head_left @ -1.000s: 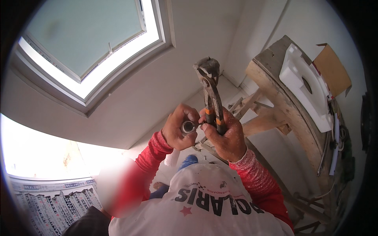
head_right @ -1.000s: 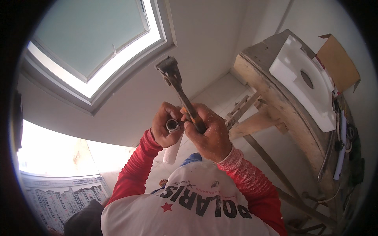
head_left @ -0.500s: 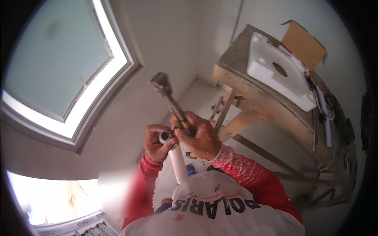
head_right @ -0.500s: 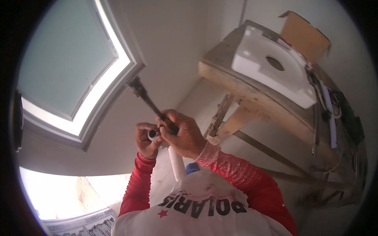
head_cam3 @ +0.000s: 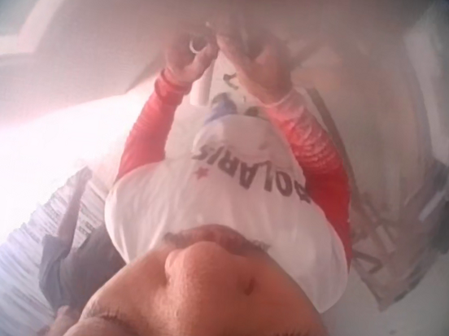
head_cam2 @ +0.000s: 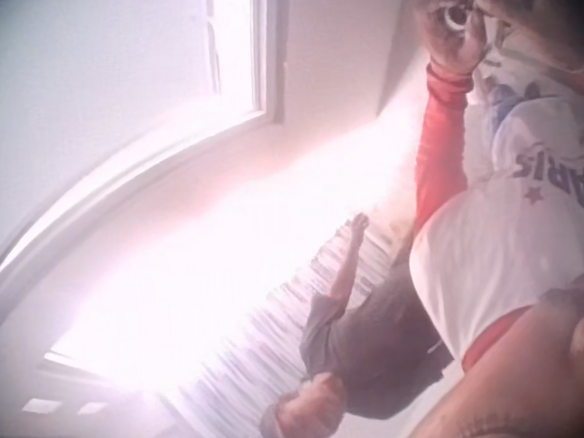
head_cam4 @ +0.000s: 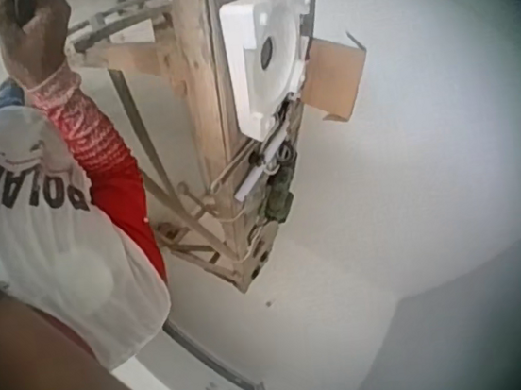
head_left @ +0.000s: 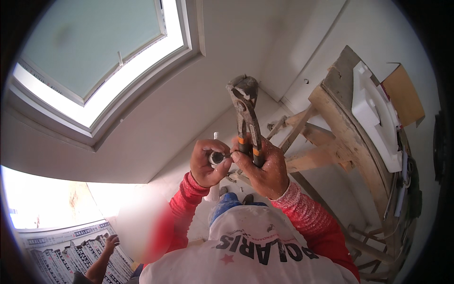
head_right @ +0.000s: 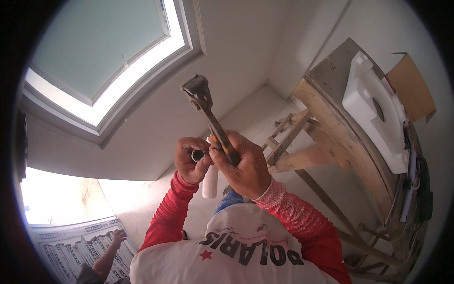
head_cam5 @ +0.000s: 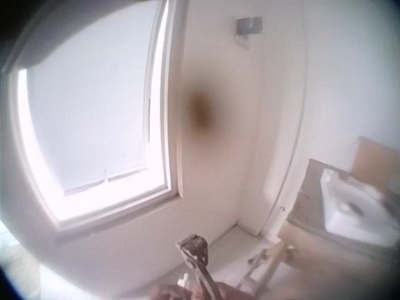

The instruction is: The person assembles a paint roller by inserting a metal rod into the roller sleeve and securing it with pliers and a screwdriver. They then attach the roller to an extension pole and briefly roll it on the floor.

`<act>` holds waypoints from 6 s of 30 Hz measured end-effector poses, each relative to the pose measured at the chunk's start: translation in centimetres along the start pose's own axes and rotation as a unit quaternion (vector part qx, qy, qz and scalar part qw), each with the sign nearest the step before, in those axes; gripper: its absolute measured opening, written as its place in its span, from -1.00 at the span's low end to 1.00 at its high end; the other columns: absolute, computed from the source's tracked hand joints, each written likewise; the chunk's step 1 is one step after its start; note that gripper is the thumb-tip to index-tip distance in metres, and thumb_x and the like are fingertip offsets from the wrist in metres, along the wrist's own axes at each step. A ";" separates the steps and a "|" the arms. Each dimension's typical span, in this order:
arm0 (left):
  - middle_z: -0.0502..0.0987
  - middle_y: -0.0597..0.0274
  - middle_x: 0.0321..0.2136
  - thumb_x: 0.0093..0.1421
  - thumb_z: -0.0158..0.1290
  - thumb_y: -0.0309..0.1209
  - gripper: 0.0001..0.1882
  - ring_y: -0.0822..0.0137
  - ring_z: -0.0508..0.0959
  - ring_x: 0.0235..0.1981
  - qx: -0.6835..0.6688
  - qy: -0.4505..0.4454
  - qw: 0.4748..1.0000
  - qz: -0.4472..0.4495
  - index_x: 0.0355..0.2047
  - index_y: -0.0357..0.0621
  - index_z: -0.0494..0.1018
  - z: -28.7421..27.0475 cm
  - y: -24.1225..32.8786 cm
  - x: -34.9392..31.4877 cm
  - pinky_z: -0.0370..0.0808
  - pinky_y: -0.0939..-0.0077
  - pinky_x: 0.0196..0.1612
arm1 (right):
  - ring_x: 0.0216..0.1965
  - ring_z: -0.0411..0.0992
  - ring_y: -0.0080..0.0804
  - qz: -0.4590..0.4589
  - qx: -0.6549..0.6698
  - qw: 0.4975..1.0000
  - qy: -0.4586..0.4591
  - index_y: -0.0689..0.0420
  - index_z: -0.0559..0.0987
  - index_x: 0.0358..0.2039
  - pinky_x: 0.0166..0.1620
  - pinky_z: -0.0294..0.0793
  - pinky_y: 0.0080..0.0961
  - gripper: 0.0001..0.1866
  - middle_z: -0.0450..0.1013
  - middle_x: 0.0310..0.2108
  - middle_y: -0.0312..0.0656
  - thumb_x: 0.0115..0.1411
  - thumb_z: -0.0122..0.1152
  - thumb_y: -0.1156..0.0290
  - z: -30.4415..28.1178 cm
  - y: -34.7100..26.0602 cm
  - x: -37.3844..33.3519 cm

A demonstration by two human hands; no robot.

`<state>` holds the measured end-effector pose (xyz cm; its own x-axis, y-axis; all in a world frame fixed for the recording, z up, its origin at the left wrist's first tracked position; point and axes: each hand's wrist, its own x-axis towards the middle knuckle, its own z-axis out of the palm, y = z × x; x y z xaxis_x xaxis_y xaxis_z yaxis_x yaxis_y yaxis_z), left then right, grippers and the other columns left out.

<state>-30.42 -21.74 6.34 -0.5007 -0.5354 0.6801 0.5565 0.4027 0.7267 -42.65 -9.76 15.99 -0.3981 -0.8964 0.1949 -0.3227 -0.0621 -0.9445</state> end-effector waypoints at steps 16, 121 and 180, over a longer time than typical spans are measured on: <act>0.47 0.27 -0.64 0.14 0.06 -0.51 -0.93 0.42 0.43 -0.65 0.123 0.091 0.981 -0.118 -0.39 -0.23 0.39 -0.9 0.1 -0.6 0.38 0.54 -0.52 | -0.26 0.47 -0.36 -0.013 -0.119 0.991 -0.060 0.25 0.38 0.13 -0.19 0.48 -0.42 -0.56 0.46 -0.22 -0.08 0.30 0.14 0.34 -0.6 1.1 -1.5; 0.44 0.31 -0.63 0.14 -0.07 -0.55 -0.94 0.49 0.41 -0.61 -0.057 -0.176 0.964 -0.193 -0.38 -0.20 0.28 -8.0 -9.3 7.5 0.39 0.56 -0.49 | -0.09 0.50 -0.15 0.271 -0.299 0.901 -0.159 -0.01 0.14 0.41 0.01 0.49 -0.30 -0.27 0.46 -0.07 -0.01 0.26 0.16 0.48 -1.2 -4.8 0.7; 0.38 0.25 -0.70 -0.17 0.28 -0.27 -0.66 0.21 0.41 -0.74 -0.015 -0.394 0.916 0.078 -0.46 -0.14 0.40 -3.5 0.4 4.0 0.31 0.38 -0.65 | -0.25 0.55 -0.17 0.297 -0.039 0.933 -0.200 0.18 0.46 0.01 -0.11 0.49 -0.30 -0.60 0.54 -0.31 -0.07 0.23 0.20 0.24 1.1 -1.6 -16.6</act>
<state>-29.88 -26.30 9.05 -0.7304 0.2331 0.6420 0.6736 0.4015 0.6205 -34.60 4.69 14.00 -0.1800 -0.8553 -0.4858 -0.2137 0.5161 -0.8294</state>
